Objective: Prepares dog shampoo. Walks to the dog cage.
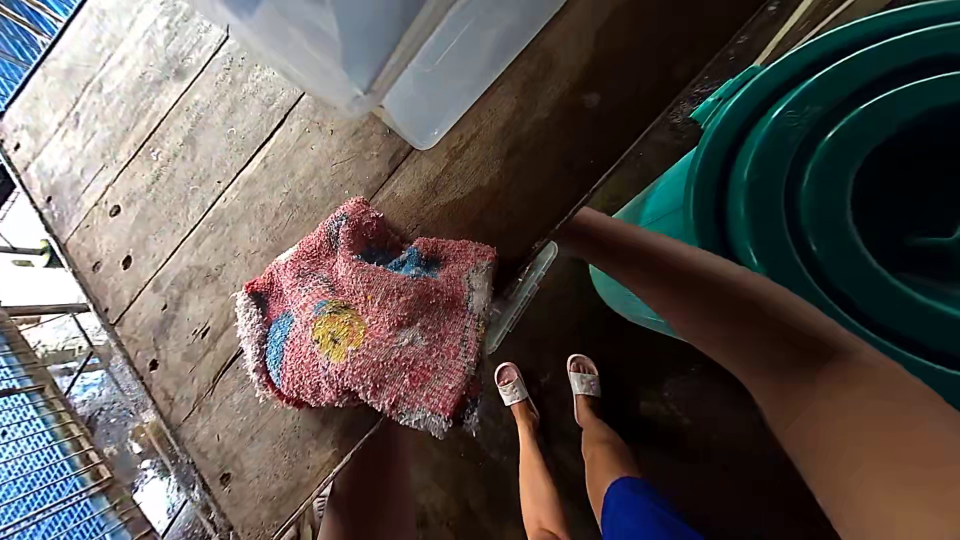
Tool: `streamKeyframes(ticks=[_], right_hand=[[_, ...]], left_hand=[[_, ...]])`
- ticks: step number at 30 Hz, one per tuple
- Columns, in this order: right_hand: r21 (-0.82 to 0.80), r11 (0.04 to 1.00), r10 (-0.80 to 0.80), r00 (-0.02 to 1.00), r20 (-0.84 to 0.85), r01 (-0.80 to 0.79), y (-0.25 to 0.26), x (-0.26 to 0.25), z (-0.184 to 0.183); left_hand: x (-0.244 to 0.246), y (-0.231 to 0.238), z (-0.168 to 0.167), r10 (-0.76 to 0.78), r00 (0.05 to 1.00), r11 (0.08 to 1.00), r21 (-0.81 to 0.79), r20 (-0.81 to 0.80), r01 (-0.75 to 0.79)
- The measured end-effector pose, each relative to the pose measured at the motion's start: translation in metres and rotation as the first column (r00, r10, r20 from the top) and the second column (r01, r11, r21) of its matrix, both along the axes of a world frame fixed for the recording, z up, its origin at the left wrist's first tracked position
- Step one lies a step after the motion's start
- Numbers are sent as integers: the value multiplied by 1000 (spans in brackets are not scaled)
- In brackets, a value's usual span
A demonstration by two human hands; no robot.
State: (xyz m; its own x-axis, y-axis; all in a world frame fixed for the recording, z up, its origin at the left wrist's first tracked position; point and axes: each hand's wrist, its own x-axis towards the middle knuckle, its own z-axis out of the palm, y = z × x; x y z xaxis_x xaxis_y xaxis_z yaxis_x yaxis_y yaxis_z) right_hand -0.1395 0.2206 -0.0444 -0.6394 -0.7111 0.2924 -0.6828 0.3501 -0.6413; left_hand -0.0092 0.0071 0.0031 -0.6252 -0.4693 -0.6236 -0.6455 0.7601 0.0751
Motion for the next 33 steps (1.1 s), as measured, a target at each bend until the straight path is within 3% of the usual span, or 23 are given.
streamKeyframes(ticks=[1, 2, 4, 5, 6, 7, 8, 9, 11, 16, 19, 21, 22, 23, 24, 25, 26, 27, 31, 33], right_hand=[[161, 987, 2, 998, 61, -12, 24, 20, 26], [133, 991, -7, 999, -31, 11, 46, 39, 19], [-137, 989, -85, 966, -246, 52, 90, 81, -18], [-221, 971, -150, 945, -291, 87, 111, 106, -26], [-264, 957, -199, 932, -303, 118, 131, 131, -24], [-288, 947, -238, 915, -325, 144, 149, 154, -17], [-305, 939, -268, 893, -362, 159, 166, 176, -7], [-300, 938, -291, 867, -404, 175, 182, 194, 5], [-241, 946, -312, 804, -506, 215, 210, 221, 31], [-224, 916, -398, 685, -610, 333, 248, 265, 85], [-239, 885, -449, 600, -662, 399, 254, 284, 115], [-276, 859, -492, 546, -678, 431, 254, 295, 135], [-291, 843, -513, 517, -685, 451, 252, 301, 145], [-302, 824, -535, 482, -694, 479, 249, 307, 155], [-311, 802, -554, 444, -704, 509, 245, 313, 164], [-322, 779, -574, 403, -713, 539, 239, 317, 171], [-337, 755, -592, 364, -719, 562, 233, 320, 177], [-360, 730, -615, 330, -716, 581, 226, 323, 181], [-466, 584, -728, 174, -663, 665, 202, 326, 191], [-456, 571, -748, 204, -632, 682, 197, 331, 190]], left_hand=[[-2, 4, 3, -30, 1000, 1000, 5, 6, 30], [-1, 10, 9, -80, 997, 997, -4, -8, 80], [4, 37, 28, -141, 954, 990, -26, -267, 139], [3, 60, 47, -134, 891, 990, -23, -433, 138], [-1, 83, 77, -117, 864, 989, 27, -489, 149], [3, 96, 83, -126, 759, 979, 44, -639, 200], [9, 97, 70, -169, 613, 955, 26, -772, 296], [12, 98, 57, -201, 533, 930, 10, -822, 366], [16, 107, 41, -245, 544, 906, 11, -802, 424], [35, 139, 1, -300, 683, 895, 51, -666, 443], [40, 161, 17, -221, 755, 864, 235, -617, 445], [51, 191, 63, -72, 812, 730, 524, -580, 439], [62, 208, 90, 35, 864, 567, 722, -502, 396], [78, 224, 113, 115, 911, 338, 878, -396, 339], [94, 241, 134, 161, 947, 102, 959, -278, 264], [108, 256, 154, 166, 969, -74, 978, -182, 196], [118, 269, 170, 157, 979, -178, 972, -127, 154], [124, 279, 184, 157, 982, -215, 967, -101, 134], [124, 293, 211, 150, 969, -138, 966, -197, 218], [118, 291, 217, 97, 963, -142, 954, -250, 263]])
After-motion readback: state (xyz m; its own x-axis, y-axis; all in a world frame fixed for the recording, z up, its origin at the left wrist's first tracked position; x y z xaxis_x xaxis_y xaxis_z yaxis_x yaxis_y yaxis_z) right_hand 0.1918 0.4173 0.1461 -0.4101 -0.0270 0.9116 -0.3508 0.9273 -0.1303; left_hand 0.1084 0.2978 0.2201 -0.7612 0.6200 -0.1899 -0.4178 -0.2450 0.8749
